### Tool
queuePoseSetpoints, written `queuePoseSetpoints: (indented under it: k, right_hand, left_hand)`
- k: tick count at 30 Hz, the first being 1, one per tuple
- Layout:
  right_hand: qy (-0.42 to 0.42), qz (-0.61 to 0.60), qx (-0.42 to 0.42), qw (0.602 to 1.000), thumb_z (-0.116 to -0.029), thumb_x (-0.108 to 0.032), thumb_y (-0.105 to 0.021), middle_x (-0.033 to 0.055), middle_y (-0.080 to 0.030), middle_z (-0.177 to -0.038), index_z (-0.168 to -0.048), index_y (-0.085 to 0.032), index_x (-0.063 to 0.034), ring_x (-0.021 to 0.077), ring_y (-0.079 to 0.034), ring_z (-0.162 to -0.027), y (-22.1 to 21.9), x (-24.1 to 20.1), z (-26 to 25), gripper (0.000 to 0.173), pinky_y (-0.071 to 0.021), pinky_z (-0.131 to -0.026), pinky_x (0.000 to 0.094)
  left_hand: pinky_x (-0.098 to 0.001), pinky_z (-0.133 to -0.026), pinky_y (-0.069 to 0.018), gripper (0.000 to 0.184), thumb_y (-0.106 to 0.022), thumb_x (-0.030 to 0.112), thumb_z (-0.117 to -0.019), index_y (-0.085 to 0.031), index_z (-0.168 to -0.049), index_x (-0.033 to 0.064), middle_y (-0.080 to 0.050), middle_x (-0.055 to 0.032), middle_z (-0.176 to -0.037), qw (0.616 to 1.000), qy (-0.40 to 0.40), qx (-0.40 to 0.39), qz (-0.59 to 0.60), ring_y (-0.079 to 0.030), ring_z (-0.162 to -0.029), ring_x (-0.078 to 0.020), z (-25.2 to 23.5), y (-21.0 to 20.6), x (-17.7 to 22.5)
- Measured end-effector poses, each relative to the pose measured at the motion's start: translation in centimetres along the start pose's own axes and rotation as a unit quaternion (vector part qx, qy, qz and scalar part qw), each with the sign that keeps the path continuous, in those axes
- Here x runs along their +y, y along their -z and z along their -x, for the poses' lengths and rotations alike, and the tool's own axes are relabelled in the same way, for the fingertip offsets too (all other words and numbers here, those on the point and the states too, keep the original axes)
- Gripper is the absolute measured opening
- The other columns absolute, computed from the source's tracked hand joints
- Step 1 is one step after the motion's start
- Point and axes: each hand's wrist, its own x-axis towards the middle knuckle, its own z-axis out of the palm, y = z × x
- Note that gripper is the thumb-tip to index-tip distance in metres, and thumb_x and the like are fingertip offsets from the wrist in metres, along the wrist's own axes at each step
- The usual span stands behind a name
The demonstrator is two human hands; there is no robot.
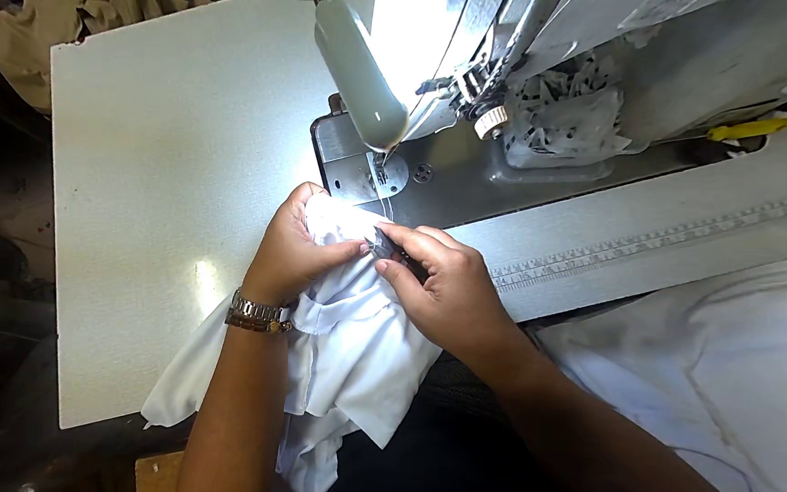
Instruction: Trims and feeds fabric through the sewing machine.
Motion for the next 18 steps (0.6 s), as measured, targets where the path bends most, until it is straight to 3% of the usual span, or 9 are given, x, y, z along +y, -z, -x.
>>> queuePoseSetpoints:
  k: [7, 18]
  right_hand:
    - [0.013, -0.007, 0.047, 0.999, -0.0979, -0.012, -0.062, 0.0099, -0.068, -0.095, -0.127, -0.070, -0.0017, 0.0100, -0.062, -0.078, -1.0, 0.1, 0.2, 0.032, -0.0510, -0.071, 0.0178]
    - [0.012, -0.003, 0.075, 0.997, -0.0988, -0.012, -0.061, 0.0126, -0.069, -0.098, -0.129, -0.069, -0.0003, 0.0134, -0.065, -0.084, -1.6, 0.1, 0.0, 0.033, -0.0519, -0.078, 0.0201]
  left_hand:
    - [-0.0200, -0.075, -0.0579, 0.049, -0.083, -0.002, -0.0708, -0.053, -0.109, 0.0045, -0.068, -0.0014, -0.090, 1.000, 0.005, -0.003, -0.001, -0.068, -0.082, -0.0041, 0.0, -0.1, 0.0]
    - [-0.0184, -0.074, -0.0569, 0.049, -0.084, 0.002, -0.0710, -0.054, -0.110, 0.0041, -0.068, -0.0005, -0.090, 0.999, -0.017, -0.014, -0.041, -0.067, -0.081, -0.0021, 0.1, -0.1, 0.0]
